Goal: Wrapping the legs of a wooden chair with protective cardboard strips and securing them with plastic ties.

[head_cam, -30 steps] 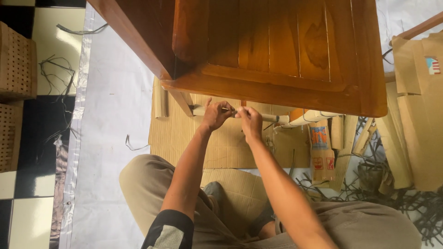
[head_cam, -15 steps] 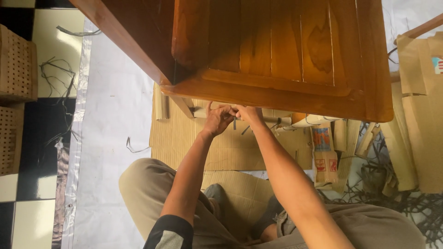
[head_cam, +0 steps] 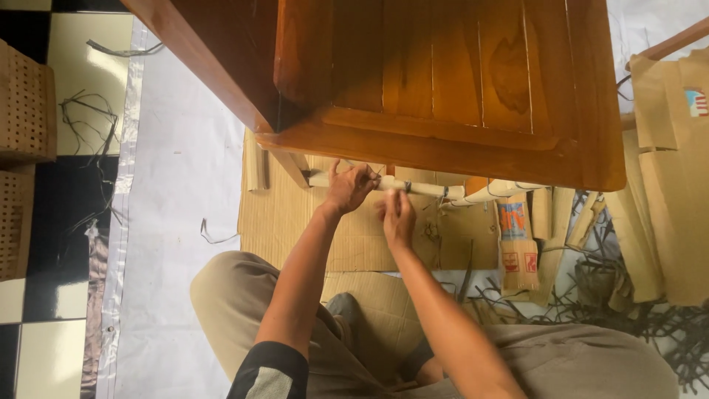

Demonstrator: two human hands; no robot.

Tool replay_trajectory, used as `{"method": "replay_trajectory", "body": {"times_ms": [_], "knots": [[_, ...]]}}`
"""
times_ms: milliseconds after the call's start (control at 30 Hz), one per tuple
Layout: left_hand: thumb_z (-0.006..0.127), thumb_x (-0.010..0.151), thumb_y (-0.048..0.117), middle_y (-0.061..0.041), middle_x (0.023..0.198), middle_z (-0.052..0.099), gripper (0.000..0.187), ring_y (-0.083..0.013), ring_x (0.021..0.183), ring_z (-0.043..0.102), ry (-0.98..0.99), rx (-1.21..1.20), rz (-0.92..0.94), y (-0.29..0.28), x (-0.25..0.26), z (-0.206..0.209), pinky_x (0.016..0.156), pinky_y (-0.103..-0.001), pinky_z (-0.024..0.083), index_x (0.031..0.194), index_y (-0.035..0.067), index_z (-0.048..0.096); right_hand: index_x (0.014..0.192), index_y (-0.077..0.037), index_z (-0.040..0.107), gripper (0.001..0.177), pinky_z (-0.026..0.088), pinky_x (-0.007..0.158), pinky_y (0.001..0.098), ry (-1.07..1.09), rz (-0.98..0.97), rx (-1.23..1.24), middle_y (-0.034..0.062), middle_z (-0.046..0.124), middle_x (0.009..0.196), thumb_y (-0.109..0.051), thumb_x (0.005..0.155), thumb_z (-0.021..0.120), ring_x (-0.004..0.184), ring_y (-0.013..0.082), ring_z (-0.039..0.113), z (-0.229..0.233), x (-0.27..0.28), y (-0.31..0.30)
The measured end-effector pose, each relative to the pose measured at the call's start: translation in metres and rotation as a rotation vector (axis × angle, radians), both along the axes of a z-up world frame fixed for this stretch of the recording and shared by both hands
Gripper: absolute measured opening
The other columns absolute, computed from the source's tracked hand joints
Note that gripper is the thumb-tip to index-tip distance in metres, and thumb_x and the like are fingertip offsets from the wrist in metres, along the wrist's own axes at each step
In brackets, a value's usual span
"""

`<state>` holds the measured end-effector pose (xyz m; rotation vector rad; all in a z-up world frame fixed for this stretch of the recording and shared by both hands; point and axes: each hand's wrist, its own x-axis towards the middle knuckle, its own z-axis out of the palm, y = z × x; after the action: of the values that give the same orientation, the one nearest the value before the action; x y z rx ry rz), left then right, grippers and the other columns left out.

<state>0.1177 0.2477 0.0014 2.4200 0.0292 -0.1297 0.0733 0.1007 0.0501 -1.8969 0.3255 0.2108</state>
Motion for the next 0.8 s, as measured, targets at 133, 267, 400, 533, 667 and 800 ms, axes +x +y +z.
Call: {"method": "replay_trajectory", "body": {"times_ms": [133,267,400,533,667,800], "knots": [[0.063,0.097,0.043,0.012,0.1,0.077,0.014,-0.0104,0.116,0.067,0.017,0.008,-0.021,0.002,0.0,0.007,0.125,-0.053,0.007,0.103,0.033,0.055,0.117,-0.013,0.068,0.031,0.056,0.061,0.0256,0.159,-0.042,0.288,0.0066,0.074,0.095,-0.038,0.102,0.059,0.072,0.0155,0.069,-0.039,-0.009,-0.004],[0.062,0.097,0.047,0.012,0.107,0.076,0.02,-0.0108,0.121,0.064,0.078,-0.021,-0.045,0.004,-0.002,0.014,0.126,-0.053,0.004,0.108,0.033,0.053,0.142,-0.02,0.053,0.044,0.054,0.074,0.027,0.379,-0.125,0.678,0.0043,0.063,0.126,-0.018,0.099,0.06,0.1,0.0189,0.066,-0.049,0.013,-0.002],[0.061,0.097,0.047,0.011,0.113,0.075,0.022,-0.0108,0.121,0.065,0.043,0.006,-0.04,0.004,0.002,-0.008,0.125,-0.052,0.002,0.112,0.033,0.054,0.128,-0.032,0.059,0.049,0.054,0.083,0.0365,0.5,-0.107,0.911,-0.001,0.063,0.114,0.0,0.091,0.06,0.095,0.0218,0.068,-0.076,0.042,0.0],[0.061,0.096,0.045,0.012,0.114,0.075,0.021,-0.0124,0.12,0.066,0.043,-0.032,-0.04,0.006,0.002,-0.013,0.125,-0.052,0.001,0.111,0.032,0.055,0.116,-0.029,0.059,0.042,0.047,0.085,0.0388,0.503,-0.11,0.933,-0.0063,0.059,0.101,0.0,0.086,0.066,0.093,0.0201,0.066,-0.11,0.048,0.002],[0.06,0.097,0.045,0.01,0.113,0.075,0.018,-0.0137,0.12,0.066,0.037,-0.06,-0.02,0.005,0.0,-0.006,0.125,-0.053,0.003,0.11,0.032,0.057,0.098,-0.019,0.062,0.012,0.044,0.069,0.0322,0.346,-0.073,0.619,-0.0052,0.056,0.081,-0.02,0.088,0.068,0.071,0.0131,0.057,-0.071,0.03,0.01],[0.063,0.095,0.048,0.008,0.104,0.077,0.018,-0.0153,0.114,0.069,0.073,-0.093,0.021,0.001,0.0,0.014,0.125,-0.053,0.001,0.102,0.031,0.063,0.11,-0.013,0.075,0.04,0.045,0.061,0.0258,0.25,-0.066,0.249,0.0048,0.076,0.09,-0.047,0.09,0.076,0.075,0.0143,0.068,-0.061,0.007,0.004]]}}
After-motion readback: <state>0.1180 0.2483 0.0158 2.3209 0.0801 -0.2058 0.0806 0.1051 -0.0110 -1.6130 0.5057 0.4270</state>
